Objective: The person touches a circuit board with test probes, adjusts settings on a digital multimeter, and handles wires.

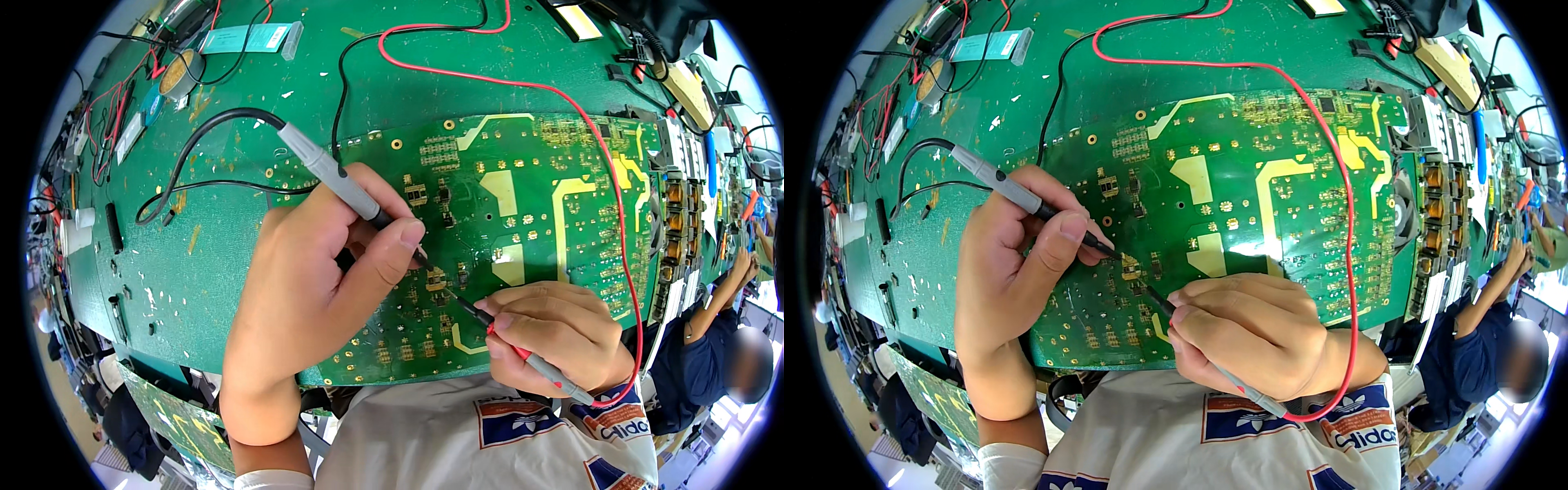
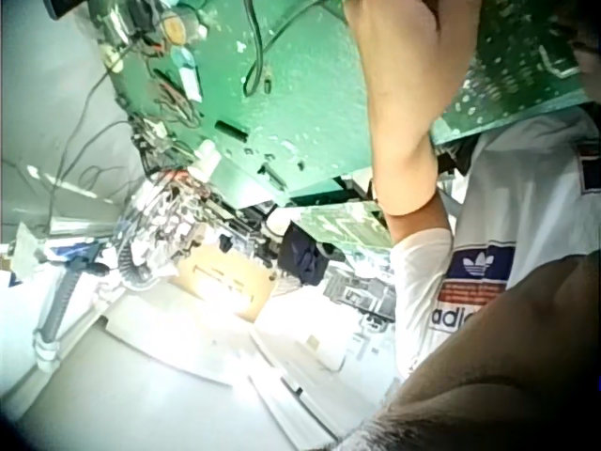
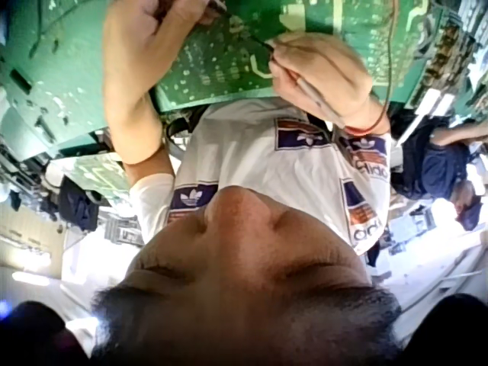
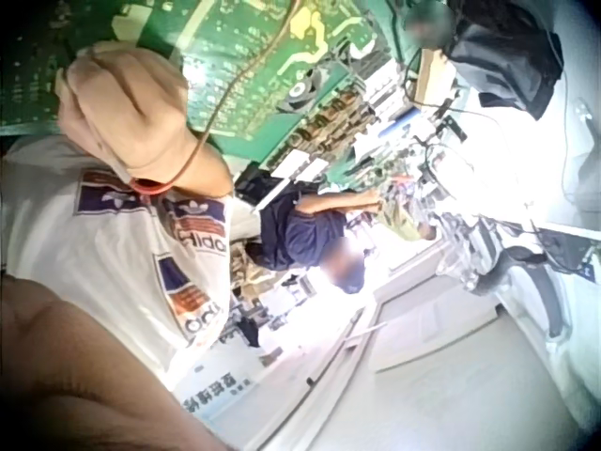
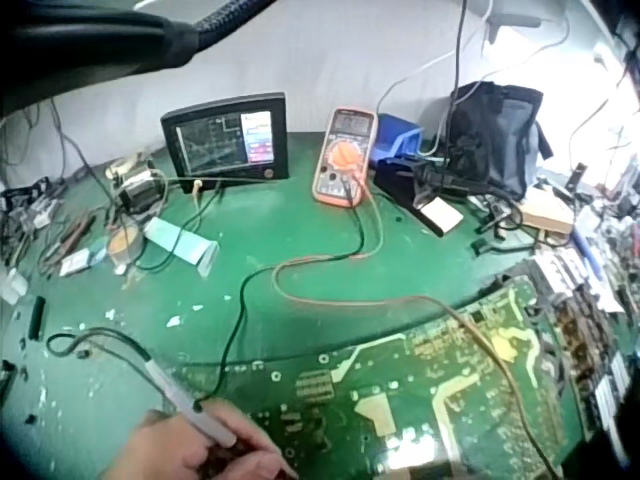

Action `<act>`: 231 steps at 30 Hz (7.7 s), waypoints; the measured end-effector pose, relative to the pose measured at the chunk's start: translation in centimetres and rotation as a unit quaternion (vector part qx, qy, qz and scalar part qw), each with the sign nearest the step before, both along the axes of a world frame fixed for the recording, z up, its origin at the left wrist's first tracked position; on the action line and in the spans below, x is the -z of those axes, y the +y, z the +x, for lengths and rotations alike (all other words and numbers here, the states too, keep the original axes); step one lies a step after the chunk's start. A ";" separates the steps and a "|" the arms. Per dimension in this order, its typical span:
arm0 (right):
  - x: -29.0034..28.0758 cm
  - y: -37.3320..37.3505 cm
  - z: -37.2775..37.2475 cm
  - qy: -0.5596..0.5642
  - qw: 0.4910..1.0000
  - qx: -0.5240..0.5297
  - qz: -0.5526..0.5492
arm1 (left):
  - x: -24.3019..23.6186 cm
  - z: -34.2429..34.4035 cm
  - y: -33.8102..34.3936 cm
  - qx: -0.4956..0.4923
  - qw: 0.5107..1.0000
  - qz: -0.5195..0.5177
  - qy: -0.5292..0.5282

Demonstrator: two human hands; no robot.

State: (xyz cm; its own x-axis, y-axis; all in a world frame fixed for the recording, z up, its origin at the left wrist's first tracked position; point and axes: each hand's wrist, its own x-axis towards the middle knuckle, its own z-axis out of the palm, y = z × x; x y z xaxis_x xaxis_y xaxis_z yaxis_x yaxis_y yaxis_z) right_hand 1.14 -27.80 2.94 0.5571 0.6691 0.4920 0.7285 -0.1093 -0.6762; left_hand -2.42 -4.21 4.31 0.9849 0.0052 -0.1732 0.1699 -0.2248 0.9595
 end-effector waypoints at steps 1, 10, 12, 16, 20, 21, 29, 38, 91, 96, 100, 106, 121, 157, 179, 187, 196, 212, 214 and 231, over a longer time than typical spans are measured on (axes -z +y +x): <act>0.0 0.0 0.0 -0.001 1.000 0.001 -0.001 | 0.0 0.0 0.0 0.001 1.000 0.001 -0.003; 0.5 0.0 0.1 -0.012 1.000 -0.012 0.010 | 0.3 0.0 0.1 0.002 1.000 0.012 -0.015; 0.5 0.0 0.1 -0.013 1.000 -0.012 0.012 | 0.2 0.1 0.1 0.006 1.000 0.021 -0.020; 0.7 0.1 0.2 -0.015 1.000 -0.012 0.019 | 0.2 0.2 -0.1 0.008 0.999 0.040 -0.026; 0.7 0.1 0.2 -0.015 1.000 -0.011 0.017 | 0.1 0.2 -0.2 0.003 0.999 0.051 -0.006; 0.8 0.1 0.2 -0.017 1.000 -0.010 0.019 | 0.0 0.2 -0.2 0.003 0.999 0.053 -0.008; 0.7 0.1 0.2 -0.021 1.000 -0.011 0.018 | 0.0 0.2 -0.2 -0.002 0.999 0.048 -0.006; 1.1 0.1 0.2 -0.070 0.997 -0.021 0.027 | -0.3 0.1 -0.5 -0.012 0.999 0.033 0.016; -0.2 -0.3 -0.2 0.006 1.000 0.005 0.014 | 0.0 0.5 0.5 -0.019 0.999 -0.040 0.022; -0.3 -0.2 -0.1 0.006 1.000 -0.001 0.013 | 0.0 0.5 0.5 -0.020 0.999 -0.041 0.020; 0.1 -0.4 -0.1 0.004 1.000 -0.010 0.026 | 0.1 0.6 0.4 -0.035 0.998 -0.048 0.006; 0.0 -0.7 -0.1 -0.016 0.995 -0.054 0.083 | 0.2 0.5 0.0 -0.055 0.996 -0.068 0.022; 0.5 2.0 -3.0 -0.119 0.973 -0.123 0.157 | 1.3 0.7 0.7 -0.053 0.998 -0.017 -0.029; -1.1 0.1 1.6 0.115 0.992 -0.047 0.015 | -0.3 0.5 1.2 0.034 0.996 -0.079 0.029; -1.5 -0.3 1.6 0.122 0.989 -0.059 0.055 | -0.1 0.4 0.9 -0.003 0.996 -0.086 0.011; -1.5 -0.3 1.6 0.105 0.993 -0.044 0.036 | -0.4 0.6 0.8 -0.005 0.997 -0.073 0.021; -1.5 -0.3 1.6 0.103 0.993 -0.045 0.032 | -0.1 0.5 0.8 -0.008 0.996 -0.084 0.027; -1.6 -0.3 1.4 0.106 0.993 -0.048 0.037 | -0.2 0.2 0.6 -0.009 0.997 -0.075 0.025; -1.7 0.1 2.2 0.076 0.995 -0.046 0.041 | -0.2 0.6 0.8 -0.016 0.997 -0.078 0.016; -0.9 0.7 1.5 0.118 0.992 -0.032 -0.009 | 0.6 0.5 0.6 -0.084 0.993 -0.085 0.001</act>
